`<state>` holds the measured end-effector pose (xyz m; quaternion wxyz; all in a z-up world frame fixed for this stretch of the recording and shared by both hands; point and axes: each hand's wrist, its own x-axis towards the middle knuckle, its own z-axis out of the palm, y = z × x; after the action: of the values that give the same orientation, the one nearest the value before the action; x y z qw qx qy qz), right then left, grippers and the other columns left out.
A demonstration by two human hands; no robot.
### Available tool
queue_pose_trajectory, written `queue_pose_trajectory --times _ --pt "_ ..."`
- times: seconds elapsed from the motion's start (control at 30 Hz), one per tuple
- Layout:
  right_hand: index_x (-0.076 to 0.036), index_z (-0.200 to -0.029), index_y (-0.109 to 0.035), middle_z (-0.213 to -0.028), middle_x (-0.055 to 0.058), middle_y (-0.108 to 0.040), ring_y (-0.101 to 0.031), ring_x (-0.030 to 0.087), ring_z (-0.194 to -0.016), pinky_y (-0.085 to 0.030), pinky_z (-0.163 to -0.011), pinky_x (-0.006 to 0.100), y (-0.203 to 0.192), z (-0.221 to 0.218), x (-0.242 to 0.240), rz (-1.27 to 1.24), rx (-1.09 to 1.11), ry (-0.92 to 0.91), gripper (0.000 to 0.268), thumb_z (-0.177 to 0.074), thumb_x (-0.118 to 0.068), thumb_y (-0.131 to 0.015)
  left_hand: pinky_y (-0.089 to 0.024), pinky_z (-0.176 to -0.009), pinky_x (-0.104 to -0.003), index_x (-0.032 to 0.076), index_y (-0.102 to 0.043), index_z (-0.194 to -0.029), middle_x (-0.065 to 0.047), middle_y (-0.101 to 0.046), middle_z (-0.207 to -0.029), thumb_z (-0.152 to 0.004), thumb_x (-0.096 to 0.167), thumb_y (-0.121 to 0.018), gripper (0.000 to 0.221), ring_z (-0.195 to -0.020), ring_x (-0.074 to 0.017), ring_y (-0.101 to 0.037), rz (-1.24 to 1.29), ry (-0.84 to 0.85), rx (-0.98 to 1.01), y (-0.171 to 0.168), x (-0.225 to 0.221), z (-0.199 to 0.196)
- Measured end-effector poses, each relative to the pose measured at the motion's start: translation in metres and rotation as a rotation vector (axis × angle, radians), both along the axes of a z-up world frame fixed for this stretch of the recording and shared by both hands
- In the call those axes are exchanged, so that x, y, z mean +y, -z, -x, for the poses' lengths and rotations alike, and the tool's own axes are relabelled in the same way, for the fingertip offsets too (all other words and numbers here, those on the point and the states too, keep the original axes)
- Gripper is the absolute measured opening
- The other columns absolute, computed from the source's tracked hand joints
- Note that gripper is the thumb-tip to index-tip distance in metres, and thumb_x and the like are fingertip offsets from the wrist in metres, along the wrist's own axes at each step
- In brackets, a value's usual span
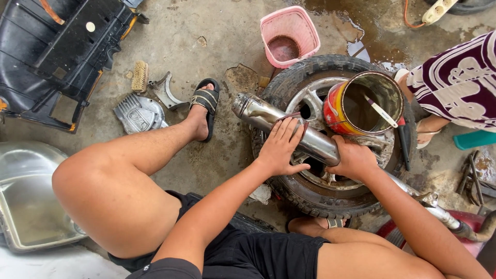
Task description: The person sits on the floor and scrubs a metal exhaust pipe resting on a tire using a small abrasive pad. They rotate the pipe to clean different sections and then use their fingers to wipe the surface.
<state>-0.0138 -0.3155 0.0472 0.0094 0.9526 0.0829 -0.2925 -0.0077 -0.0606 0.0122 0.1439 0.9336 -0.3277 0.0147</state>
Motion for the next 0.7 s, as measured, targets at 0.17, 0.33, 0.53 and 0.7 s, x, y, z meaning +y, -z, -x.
queue_pose_trajectory --times 0.17,0.33,0.53,0.7 --pt "-0.021 -0.146 -0.039 -0.124 0.012 -0.069 -0.072 0.033 -0.114 -0.057 -0.098 0.048 0.0 -0.001 -0.003 -0.001 -0.006 -0.007 0.103 -0.062 -0.063 -0.081 -0.01 -0.127 -0.052 0.001 -0.031 -0.157 -0.027 -0.026 -0.163 -0.082 0.083 -0.05 0.112 -0.154 -0.0401 -0.018 -0.044 -0.117 0.143 -0.014 0.054 -0.041" --pt "-0.02 -0.145 -0.039 -0.124 0.012 -0.069 -0.072 0.033 -0.114 -0.057 -0.098 0.047 -0.004 -0.003 0.0 -0.005 0.004 0.005 0.101 -0.063 -0.06 -0.082 -0.013 -0.126 -0.053 -0.004 -0.036 -0.152 -0.032 -0.029 -0.159 -0.08 0.089 -0.045 0.118 -0.152 -0.0436 -0.023 -0.01 -0.186 0.162 -0.046 0.027 -0.032" --pt "-0.022 -0.144 -0.039 -0.125 0.011 -0.069 -0.072 0.032 -0.114 -0.057 -0.098 0.048 -0.002 0.002 0.001 0.013 0.007 0.015 0.101 -0.062 -0.064 -0.08 -0.014 -0.127 -0.051 0.0 -0.036 -0.154 -0.028 -0.035 -0.159 -0.083 0.088 -0.035 0.113 -0.152 -0.0396 -0.028 -0.024 0.04 0.16 -0.021 0.022 -0.03" --pt "-0.006 -0.151 -0.038 -0.127 0.019 -0.065 -0.066 0.036 -0.122 -0.055 -0.101 0.046 -0.01 0.007 0.004 -0.045 -0.019 -0.015 0.11 -0.068 -0.064 -0.082 -0.009 -0.127 -0.053 -0.008 -0.035 -0.153 -0.032 -0.031 -0.159 -0.08 0.084 -0.053 0.118 -0.152 -0.0454 -0.022 0.028 -0.207 0.108 -0.015 0.052 -0.04"
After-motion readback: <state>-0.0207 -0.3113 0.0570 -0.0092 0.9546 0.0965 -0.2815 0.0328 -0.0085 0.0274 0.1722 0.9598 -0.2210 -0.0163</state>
